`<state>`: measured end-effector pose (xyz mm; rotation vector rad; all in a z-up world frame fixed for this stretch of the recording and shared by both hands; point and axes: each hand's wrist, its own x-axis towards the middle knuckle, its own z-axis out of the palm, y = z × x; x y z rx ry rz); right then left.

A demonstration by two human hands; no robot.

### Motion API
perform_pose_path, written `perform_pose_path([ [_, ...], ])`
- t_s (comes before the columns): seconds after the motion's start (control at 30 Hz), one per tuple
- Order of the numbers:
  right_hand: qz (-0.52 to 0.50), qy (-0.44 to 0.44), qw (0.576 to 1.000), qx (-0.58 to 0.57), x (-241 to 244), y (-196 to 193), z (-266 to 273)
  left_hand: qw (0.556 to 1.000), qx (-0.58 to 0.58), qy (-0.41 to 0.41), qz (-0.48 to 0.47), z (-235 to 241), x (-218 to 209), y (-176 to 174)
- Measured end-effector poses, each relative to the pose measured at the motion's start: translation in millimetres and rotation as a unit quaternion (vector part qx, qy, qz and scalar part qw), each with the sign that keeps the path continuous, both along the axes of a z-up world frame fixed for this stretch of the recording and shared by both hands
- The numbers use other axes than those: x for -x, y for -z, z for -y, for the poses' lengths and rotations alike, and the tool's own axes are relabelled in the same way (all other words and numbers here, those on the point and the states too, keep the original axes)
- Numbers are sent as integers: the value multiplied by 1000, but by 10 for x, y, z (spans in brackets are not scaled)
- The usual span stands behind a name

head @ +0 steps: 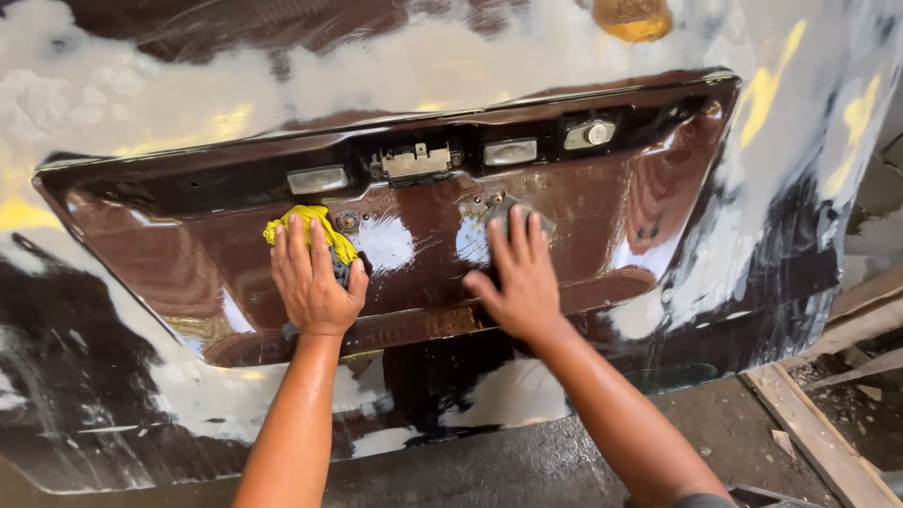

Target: The person scrubs the side and rear of a brown car using a yellow sponge and a metal scraper. They repeatedly dip the tools into a green bucket of water to rinse them before continuing to clean the vehicle's surface.

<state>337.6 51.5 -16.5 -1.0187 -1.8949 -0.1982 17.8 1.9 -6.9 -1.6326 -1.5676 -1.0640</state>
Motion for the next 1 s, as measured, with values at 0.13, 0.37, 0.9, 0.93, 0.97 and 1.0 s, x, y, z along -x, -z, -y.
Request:
perform_pose_path([
  [0.13,109,17,993,33,-212,0,-168,1000,-7,-3,-2,19,24,-6],
  [0.37,-49,97,994,8,-367,-263,-445,1000,-7,-16,-10,5,-18,1],
  [0.9,34,-82,996,-21,-266,-305,-442,1000,4,-25,-3,109,-66,17],
  [0.93,34,-80,996,-29,-428,-379,-473,1000,-3,-23,-3,42,-71,-17],
  [0.97,35,-16,999,11,-589,-455,-498,1000,-11,-20,-4,-21,-74,-54],
  [1.0,37,44,997,58,-735,-473,-471,1000,-10,-20,-3,-1,-71,-36],
])
